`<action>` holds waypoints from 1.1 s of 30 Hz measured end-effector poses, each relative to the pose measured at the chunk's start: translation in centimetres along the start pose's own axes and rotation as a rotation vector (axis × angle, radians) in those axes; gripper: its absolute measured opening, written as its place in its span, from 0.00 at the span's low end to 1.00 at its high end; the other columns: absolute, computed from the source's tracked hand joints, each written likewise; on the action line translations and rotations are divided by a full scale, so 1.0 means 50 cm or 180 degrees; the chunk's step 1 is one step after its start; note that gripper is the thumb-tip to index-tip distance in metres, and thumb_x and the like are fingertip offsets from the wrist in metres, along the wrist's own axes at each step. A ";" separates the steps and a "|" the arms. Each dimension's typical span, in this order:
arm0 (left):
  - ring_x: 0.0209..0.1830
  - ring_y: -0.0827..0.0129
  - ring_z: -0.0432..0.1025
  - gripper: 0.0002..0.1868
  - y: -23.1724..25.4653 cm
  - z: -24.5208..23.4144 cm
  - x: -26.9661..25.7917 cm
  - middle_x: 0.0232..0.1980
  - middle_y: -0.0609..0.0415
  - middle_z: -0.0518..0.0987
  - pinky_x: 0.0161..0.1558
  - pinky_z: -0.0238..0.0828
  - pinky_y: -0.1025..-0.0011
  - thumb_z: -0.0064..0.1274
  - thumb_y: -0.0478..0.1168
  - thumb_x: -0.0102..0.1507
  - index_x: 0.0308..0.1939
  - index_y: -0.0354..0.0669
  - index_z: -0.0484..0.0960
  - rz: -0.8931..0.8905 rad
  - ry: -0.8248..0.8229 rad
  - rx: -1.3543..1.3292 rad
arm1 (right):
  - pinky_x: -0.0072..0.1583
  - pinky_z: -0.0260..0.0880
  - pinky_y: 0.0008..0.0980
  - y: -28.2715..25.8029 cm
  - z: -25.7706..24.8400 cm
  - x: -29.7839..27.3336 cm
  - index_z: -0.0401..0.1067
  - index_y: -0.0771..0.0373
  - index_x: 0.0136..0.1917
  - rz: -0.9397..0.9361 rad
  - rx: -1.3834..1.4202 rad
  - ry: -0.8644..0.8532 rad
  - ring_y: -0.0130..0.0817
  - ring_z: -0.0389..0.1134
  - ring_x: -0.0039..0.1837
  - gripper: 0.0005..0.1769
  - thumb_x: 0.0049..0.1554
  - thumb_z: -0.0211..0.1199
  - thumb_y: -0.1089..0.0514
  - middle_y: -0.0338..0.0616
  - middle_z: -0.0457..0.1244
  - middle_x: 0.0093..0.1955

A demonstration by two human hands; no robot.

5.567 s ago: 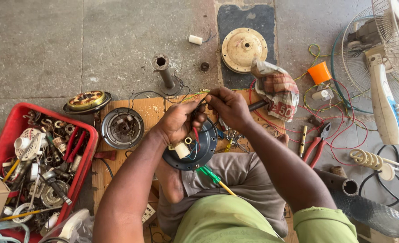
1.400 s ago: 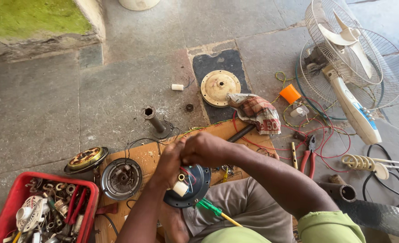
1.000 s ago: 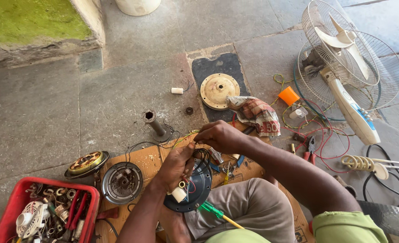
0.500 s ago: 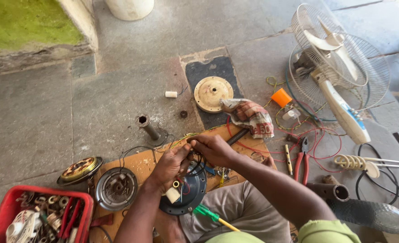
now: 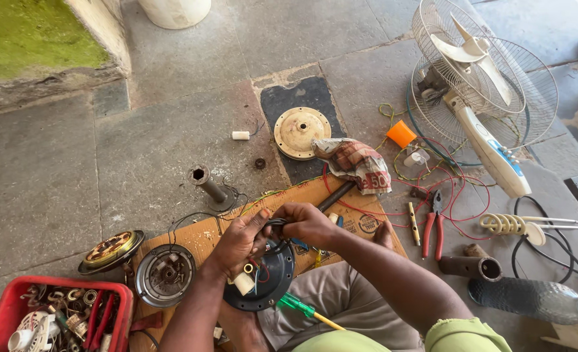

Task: The person repairs a ceiling fan motor while sitting on the floor, using a screwdriver to secure wires into a terminal block and applying tape to internal components. They manipulate various colored wires and handle metal parts of the fan assembly.

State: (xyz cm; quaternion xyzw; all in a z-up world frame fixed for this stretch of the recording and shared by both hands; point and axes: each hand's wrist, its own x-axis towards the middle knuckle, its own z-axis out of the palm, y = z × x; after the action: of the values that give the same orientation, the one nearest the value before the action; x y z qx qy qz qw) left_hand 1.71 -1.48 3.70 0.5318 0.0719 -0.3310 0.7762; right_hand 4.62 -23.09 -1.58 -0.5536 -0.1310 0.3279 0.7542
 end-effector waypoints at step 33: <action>0.12 0.81 0.53 0.20 0.009 0.004 0.002 0.17 0.64 0.64 0.17 0.47 0.77 0.54 0.52 0.70 0.34 0.37 0.76 0.0337 0.0175 -0.0120 | 0.34 0.64 0.27 0.015 0.041 0.079 0.71 0.62 0.32 0.1331 0.2588 0.0729 0.31 0.63 0.30 0.18 0.61 0.58 0.52 0.40 0.64 0.28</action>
State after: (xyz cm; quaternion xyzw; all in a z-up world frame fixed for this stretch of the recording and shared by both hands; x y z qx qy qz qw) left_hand 2.01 -1.60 4.06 0.5291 0.0712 -0.2733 0.8002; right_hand 6.19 -18.90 -2.23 -0.2605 0.2064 0.4343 0.8372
